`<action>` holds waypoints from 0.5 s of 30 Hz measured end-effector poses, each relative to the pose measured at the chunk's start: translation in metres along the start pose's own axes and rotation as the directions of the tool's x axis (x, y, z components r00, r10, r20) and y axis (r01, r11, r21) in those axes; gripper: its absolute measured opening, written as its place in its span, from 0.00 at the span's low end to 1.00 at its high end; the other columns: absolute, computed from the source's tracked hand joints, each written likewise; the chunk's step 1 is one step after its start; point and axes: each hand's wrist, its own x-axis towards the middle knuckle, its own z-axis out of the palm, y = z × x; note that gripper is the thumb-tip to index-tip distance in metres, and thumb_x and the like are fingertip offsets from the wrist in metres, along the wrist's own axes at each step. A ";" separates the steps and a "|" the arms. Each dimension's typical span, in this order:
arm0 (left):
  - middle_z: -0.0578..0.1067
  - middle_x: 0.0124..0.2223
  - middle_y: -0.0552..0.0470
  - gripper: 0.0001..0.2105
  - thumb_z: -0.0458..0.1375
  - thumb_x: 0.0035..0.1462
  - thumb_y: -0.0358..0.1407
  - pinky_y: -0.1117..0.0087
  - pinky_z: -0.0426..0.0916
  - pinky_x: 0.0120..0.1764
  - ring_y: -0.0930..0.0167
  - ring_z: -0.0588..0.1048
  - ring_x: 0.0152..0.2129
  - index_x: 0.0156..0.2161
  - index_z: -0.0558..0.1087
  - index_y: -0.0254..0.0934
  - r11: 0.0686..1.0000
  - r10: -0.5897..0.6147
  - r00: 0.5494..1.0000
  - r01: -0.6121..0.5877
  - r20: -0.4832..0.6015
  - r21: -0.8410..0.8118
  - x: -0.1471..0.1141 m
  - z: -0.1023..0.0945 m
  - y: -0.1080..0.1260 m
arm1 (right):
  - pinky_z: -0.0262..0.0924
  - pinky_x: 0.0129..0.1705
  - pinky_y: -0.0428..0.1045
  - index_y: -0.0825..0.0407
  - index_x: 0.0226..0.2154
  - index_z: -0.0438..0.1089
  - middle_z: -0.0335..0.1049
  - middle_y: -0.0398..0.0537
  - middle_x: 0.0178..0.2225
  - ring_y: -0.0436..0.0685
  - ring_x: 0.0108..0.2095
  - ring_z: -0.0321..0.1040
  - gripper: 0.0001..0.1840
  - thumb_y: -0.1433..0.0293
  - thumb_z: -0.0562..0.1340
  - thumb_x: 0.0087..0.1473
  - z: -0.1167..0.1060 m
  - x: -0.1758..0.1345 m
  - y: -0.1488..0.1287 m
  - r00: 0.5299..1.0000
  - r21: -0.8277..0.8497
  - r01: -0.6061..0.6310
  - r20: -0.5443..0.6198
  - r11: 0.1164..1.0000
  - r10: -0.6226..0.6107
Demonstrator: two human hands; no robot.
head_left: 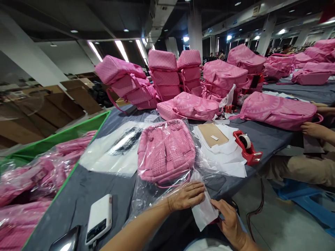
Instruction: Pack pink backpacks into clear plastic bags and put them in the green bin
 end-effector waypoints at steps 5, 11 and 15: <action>0.82 0.49 0.39 0.09 0.61 0.64 0.28 0.60 0.65 0.65 0.62 0.77 0.55 0.49 0.73 0.30 0.999 0.035 0.999 -0.036 0.007 0.030 0.003 -0.013 0.004 | 0.72 0.38 0.47 0.51 0.56 0.69 0.78 0.50 0.37 0.53 0.36 0.76 0.24 0.81 0.51 0.62 -0.039 0.004 0.017 0.958 -0.055 0.247 0.164 0.967 -0.235; 0.82 0.50 0.39 0.09 0.58 0.66 0.28 0.56 0.61 0.66 0.63 0.76 0.57 0.51 0.71 0.32 0.999 0.040 0.999 -0.040 0.033 0.007 0.000 -0.013 0.010 | 0.67 0.58 0.63 0.49 0.64 0.64 0.68 0.59 0.61 0.66 0.61 0.65 0.32 0.77 0.58 0.58 -0.022 0.071 0.052 0.970 -0.383 0.238 0.139 0.893 -0.199; 0.82 0.51 0.38 0.16 0.56 0.66 0.27 0.60 0.64 0.65 0.65 0.73 0.59 0.58 0.67 0.32 1.000 -0.010 0.997 0.011 0.072 -0.015 -0.002 -0.023 0.014 | 0.71 0.50 0.55 0.47 0.50 0.76 0.78 0.54 0.45 0.59 0.46 0.74 0.18 0.75 0.57 0.62 0.012 0.125 0.056 0.989 -0.228 0.140 0.079 0.964 -0.125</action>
